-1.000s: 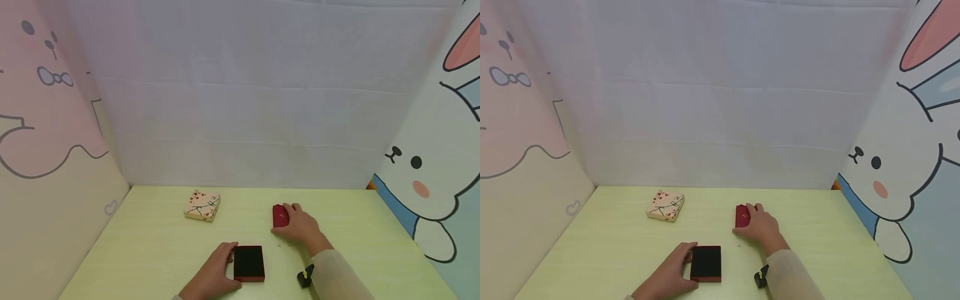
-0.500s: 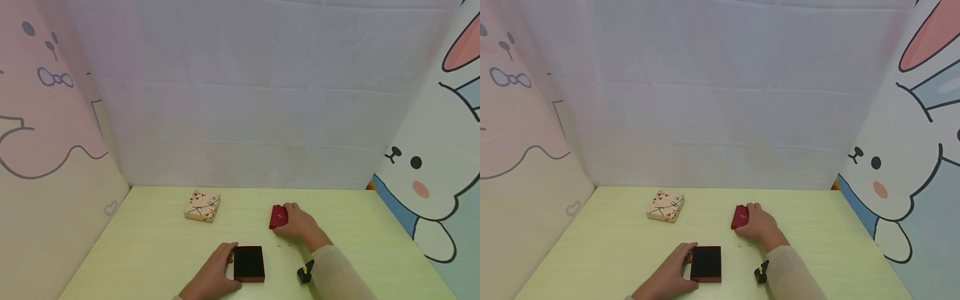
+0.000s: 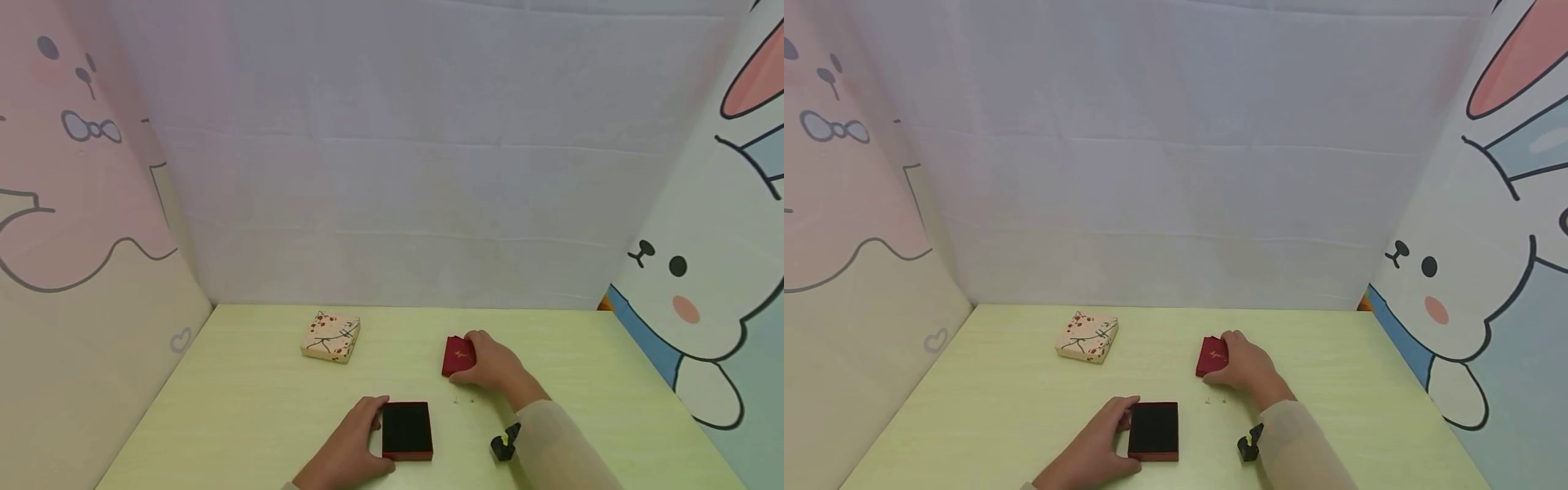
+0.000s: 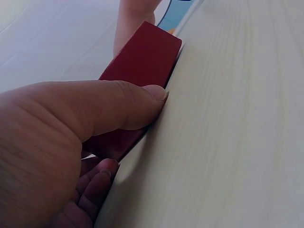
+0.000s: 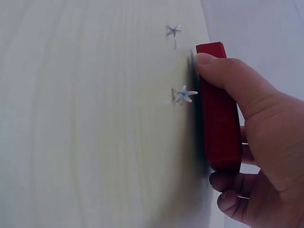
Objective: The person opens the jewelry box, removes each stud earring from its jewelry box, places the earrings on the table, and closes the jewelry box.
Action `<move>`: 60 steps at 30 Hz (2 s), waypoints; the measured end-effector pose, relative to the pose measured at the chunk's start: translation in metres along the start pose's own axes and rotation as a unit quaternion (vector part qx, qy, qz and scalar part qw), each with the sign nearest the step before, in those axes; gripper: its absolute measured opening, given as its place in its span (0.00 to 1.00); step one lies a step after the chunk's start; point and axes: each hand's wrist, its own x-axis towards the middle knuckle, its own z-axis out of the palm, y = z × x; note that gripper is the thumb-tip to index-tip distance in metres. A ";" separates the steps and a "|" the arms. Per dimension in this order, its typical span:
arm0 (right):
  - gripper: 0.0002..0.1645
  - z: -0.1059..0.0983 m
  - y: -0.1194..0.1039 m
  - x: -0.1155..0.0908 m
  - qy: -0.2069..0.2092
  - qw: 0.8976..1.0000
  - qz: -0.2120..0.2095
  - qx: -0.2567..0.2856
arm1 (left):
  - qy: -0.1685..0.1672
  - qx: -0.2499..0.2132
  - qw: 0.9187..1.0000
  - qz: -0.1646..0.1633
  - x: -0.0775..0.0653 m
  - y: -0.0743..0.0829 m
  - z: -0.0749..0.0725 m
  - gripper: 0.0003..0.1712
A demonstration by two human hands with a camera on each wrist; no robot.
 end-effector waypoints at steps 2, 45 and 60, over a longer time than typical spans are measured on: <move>0.54 0.000 0.001 -0.001 0.005 1.000 -0.001 0.007 | 0.000 0.001 1.000 0.001 0.000 0.000 0.000 0.56; 0.54 0.020 -0.066 -0.074 0.008 0.981 -0.112 0.156 | 0.005 -0.006 1.000 -0.010 0.004 -0.002 0.001 0.56; 0.51 0.029 -0.062 -0.082 -0.031 0.981 -0.125 0.148 | 0.004 -0.005 1.000 0.002 0.003 -0.006 0.002 0.56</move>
